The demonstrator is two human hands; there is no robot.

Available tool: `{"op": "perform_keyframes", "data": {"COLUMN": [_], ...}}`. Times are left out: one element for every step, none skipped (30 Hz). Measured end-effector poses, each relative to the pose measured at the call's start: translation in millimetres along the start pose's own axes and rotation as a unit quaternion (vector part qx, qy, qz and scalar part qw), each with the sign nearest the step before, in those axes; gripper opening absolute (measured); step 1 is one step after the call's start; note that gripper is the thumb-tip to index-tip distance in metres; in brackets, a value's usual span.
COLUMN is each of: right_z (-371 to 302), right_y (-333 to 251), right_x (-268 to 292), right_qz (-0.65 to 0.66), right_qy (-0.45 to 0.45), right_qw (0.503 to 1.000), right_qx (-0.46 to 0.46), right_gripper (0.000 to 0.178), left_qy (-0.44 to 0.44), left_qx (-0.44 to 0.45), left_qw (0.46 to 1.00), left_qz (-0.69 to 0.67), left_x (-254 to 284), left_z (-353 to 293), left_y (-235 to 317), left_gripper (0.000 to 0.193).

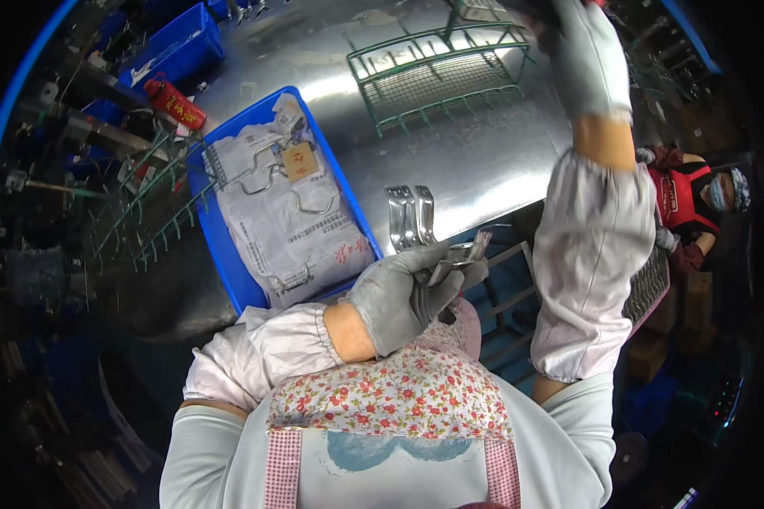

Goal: The person holds metal parts, marks them using a marker pen, places them into a blue container, and carries the container away.

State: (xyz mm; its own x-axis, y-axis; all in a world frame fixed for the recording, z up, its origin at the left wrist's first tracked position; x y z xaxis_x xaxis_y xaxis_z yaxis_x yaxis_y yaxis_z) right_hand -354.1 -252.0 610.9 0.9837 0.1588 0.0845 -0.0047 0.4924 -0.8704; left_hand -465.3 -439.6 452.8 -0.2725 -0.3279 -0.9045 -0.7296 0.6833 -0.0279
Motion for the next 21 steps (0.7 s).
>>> {"op": "perform_keyframes", "data": {"right_z": [-5, -8, -28, -56, -67, -79, -88, -94, -100, -107, -109, -110, -112, -114, -114, -116, -118, -120, -122, -122, -122], "right_y": [6, 43, 41, 34, 36, 39, 36, 45, 46, 45, 43, 44, 46, 48, 45, 44, 44, 43, 43, 42, 43], "right_x": [0, 32, 15, 1, -5, -12, -23, -27, -32, -37, -42, -43, -45, -48, -52, -55, -58, -61, -63, -63, -64], "right_qz": [-0.142, -0.378, -0.287, -0.197, -0.120, -0.042, 0.044, 0.063, 0.067, 0.069, 0.084, 0.084, 0.087, 0.090, 0.062, 0.061, 0.060, 0.059, 0.068, 0.066, 0.066], "right_qy": [0.022, -0.051, -0.028, -0.002, -0.031, -0.059, -0.084, -0.108, -0.130, -0.153, -0.171, -0.175, -0.195, -0.215, -0.240, -0.241, -0.256, -0.271, -0.264, -0.265, -0.274], "right_qw": [0.990, 0.881, 0.936, 0.973, 0.989, 0.997, 0.995, 0.991, 0.987, 0.981, 0.976, 0.975, 0.969, 0.961, 0.959, 0.959, 0.953, 0.946, 0.946, 0.946, 0.942], "right_qx": [-0.003, 0.281, 0.202, 0.118, 0.077, 0.034, -0.033, -0.043, -0.070, -0.096, -0.104, -0.105, -0.126, -0.146, -0.135, -0.135, -0.151, -0.166, -0.177, -0.176, -0.182], "right_gripper": [0.039, 0.038, 0.037, 0.036, 0.026, 0.021, 0.018, 0.019, 0.018, 0.018, 0.017, 0.017, 0.017, 0.017, 0.016, 0.016, 0.016, 0.017, 0.017, 0.017, 0.017], "left_qy": [0.014, 0.020, 0.032, 0.043, -0.012, -0.006, -0.010, -0.014, -0.034, -0.033, -0.023, -0.014, -0.014, -0.016, -0.017, -0.018, -0.013, -0.009, -0.011, -0.008, -0.006], "left_qx": [-0.023, -0.023, -0.041, -0.055, -0.033, -0.039, -0.053, -0.066, -0.057, -0.060, -0.050, -0.038, -0.039, -0.037, -0.034, -0.033, -0.037, -0.040, -0.040, -0.036, -0.032], "left_qw": [1.000, 1.000, 0.999, 0.997, 0.998, 0.998, 0.998, 0.998, 0.997, 0.997, 0.997, 0.996, 0.996, 0.995, 0.995, 0.995, 0.996, 0.997, 0.997, 0.998, 0.998], "left_qz": [0.002, -0.001, -0.010, -0.017, -0.045, -0.053, -0.032, -0.009, -0.038, -0.042, -0.060, -0.078, -0.080, -0.087, -0.093, -0.094, -0.082, -0.070, -0.070, -0.060, -0.050], "left_x": [6, 7, 10, 14, 12, 12, 7, 5, 10, 12, 15, 17, 19, 20, 21, 23, 25, 26, 25, 23, 23], "left_z": [-3, -5, -7, -11, -14, -19, -22, -25, -27, -29, -30, -31, -33, -34, -35, -35, -36, -37, -38, -39, -40], "left_y": [5, 6, 8, 11, 15, 16, 17, 19, 20, 21, 20, 19, 19, 18, 17, 17, 16, 15, 15, 15, 14], "left_gripper": [0.034, 0.034, 0.033, 0.031, 0.029, 0.029, 0.028, 0.027, 0.028, 0.028, 0.029, 0.030, 0.030, 0.030, 0.031, 0.031, 0.032, 0.032, 0.032, 0.031, 0.031]}}
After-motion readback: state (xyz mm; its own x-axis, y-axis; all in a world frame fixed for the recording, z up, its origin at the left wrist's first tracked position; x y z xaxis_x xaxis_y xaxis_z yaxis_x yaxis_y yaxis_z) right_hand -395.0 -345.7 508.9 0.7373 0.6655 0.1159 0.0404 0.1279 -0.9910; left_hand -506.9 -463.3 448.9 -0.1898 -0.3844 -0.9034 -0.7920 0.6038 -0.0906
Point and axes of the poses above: each hand's wrist, its own z-axis towards the middle knuckle, its own x-axis out of the back of the hand, y = z × x, the point moved 3 cm from there along z, towards the middle knuckle, and after that the axes turned 7 degrees about z, right-handed, at the moved point
